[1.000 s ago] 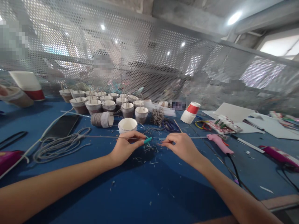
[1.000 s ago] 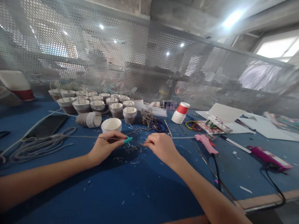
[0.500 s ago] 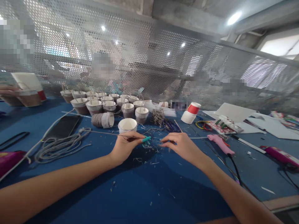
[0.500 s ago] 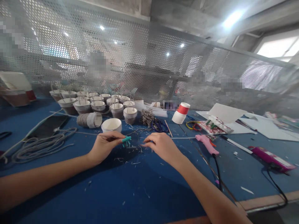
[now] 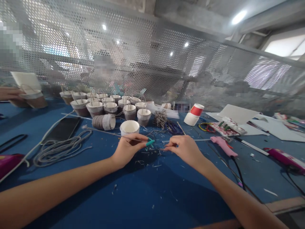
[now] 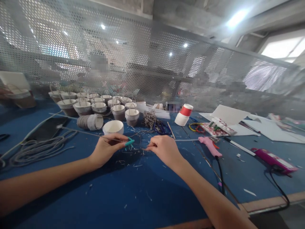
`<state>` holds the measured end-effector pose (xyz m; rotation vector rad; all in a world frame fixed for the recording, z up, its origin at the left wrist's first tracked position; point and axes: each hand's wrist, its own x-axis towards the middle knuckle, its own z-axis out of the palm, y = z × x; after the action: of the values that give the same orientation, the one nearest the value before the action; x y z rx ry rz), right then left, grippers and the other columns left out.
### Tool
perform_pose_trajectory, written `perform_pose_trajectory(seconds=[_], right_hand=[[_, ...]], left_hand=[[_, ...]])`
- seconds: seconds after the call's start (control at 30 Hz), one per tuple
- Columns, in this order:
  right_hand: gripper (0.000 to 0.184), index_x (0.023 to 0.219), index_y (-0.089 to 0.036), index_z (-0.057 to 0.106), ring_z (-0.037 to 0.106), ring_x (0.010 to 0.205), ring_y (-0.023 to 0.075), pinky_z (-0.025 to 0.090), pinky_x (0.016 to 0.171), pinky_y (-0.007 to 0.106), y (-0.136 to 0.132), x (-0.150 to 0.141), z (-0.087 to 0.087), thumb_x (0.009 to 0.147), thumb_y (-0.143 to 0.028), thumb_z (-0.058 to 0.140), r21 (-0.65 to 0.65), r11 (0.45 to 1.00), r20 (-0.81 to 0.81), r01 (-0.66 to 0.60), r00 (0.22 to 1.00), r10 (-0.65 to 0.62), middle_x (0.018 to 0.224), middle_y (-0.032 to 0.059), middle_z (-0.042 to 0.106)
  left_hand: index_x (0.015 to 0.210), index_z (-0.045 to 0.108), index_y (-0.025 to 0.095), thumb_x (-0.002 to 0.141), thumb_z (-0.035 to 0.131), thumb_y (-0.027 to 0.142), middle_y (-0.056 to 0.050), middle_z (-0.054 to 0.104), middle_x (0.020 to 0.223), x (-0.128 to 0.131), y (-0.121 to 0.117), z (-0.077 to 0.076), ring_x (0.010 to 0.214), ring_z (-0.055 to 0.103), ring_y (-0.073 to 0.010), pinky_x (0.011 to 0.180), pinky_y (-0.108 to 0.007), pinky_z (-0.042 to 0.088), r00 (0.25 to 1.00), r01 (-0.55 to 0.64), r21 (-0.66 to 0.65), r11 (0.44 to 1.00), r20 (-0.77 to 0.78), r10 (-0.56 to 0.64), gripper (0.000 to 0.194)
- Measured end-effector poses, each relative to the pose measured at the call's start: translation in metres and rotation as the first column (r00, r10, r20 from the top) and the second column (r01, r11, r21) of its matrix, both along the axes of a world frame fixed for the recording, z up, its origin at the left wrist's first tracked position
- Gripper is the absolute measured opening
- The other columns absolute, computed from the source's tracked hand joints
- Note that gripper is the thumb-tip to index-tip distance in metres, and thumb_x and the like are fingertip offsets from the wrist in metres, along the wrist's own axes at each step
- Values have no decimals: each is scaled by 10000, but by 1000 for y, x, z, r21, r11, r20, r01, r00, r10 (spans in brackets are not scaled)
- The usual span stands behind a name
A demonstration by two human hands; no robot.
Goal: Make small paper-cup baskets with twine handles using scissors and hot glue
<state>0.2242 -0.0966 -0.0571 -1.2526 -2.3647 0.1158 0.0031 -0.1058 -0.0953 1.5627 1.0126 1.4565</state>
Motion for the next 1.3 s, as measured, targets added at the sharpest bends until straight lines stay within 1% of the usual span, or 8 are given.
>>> perform_pose_trajectory(seconds=[0.4, 0.77, 0.87, 0.97, 1.03, 1.17, 1.23, 1.3], right_hand=[[151, 719, -204, 658, 575, 625, 103, 398, 602, 233, -1, 2, 6, 831, -217, 558, -116, 984, 7, -134, 991, 136, 719, -7, 655], [242, 540, -172, 553, 543, 569, 100, 354, 534, 225, -3, -1, 3, 733, -243, 680, -53, 998, -10, -41, 999, 40, 608, -13, 618], [252, 535, -172, 554, 539, 565, 104, 379, 530, 228, -3, -1, 4, 695, -282, 715, -90, 994, -67, -59, 996, 53, 592, -11, 602], [192, 707, -186, 645, 574, 609, 121, 438, 563, 241, 1, 3, 6, 631, -321, 759, -134, 985, -145, -111, 985, 91, 706, 8, 647], [366, 875, -197, 662, 602, 675, 147, 476, 627, 270, 5, 8, 7, 588, -394, 775, -119, 984, -207, -133, 973, 106, 839, 35, 666], [439, 1001, -184, 645, 628, 806, 189, 491, 739, 327, 16, 20, 6, 804, -550, 503, -76, 987, -408, -142, 908, 99, 933, 80, 665], [515, 968, -174, 654, 641, 793, 183, 501, 746, 330, 20, 24, 3, 881, -558, 323, -150, 967, -517, -205, 850, 100, 899, 88, 675], [527, 905, -165, 665, 650, 733, 173, 517, 711, 316, 22, 24, -1, 886, -554, 311, -265, 923, -555, -278, 827, 89, 818, 85, 685]], left_hand=[[687, 714, 197, 664, 688, 157, -10, 718, 698, -2, 0, 2, 659, 656, -133, 618, -210, 545, 1000, -20, 75, 997, 3, 20, 52], [720, 722, 188, 658, 705, 185, -9, 723, 705, -1, -1, 2, 638, 655, -123, 594, -184, 535, 1000, 4, 30, 1000, 23, -4, 64], [691, 722, 185, 650, 711, 173, -10, 719, 696, -2, 0, 1, 636, 643, -114, 600, -178, 524, 998, -1, 40, 999, 57, -1, 44], [685, 722, 191, 645, 721, 171, 7, 706, 666, -3, 2, -1, 610, 619, -89, 580, -154, 503, 989, -28, 39, 999, 146, 22, 45], [686, 722, 198, 643, 728, 175, 20, 694, 636, -4, 5, -3, 579, 600, -71, 558, -140, 490, 977, -40, 34, 999, 211, 32, 49], [700, 724, 203, 643, 736, 185, 29, 685, 622, -5, 8, -5, 567, 591, -58, 554, -129, 483, 961, 2, 13, 1000, 278, -6, 60], [699, 724, 202, 640, 740, 186, 30, 682, 615, -4, 8, -5, 568, 591, -56, 554, -125, 482, 958, 7, 2, 1000, 286, -7, 63], [692, 724, 200, 632, 744, 184, 30, 680, 608, -4, 8, -5, 563, 588, -54, 549, -120, 479, 959, -7, -7, 1000, 284, 9, 65]])
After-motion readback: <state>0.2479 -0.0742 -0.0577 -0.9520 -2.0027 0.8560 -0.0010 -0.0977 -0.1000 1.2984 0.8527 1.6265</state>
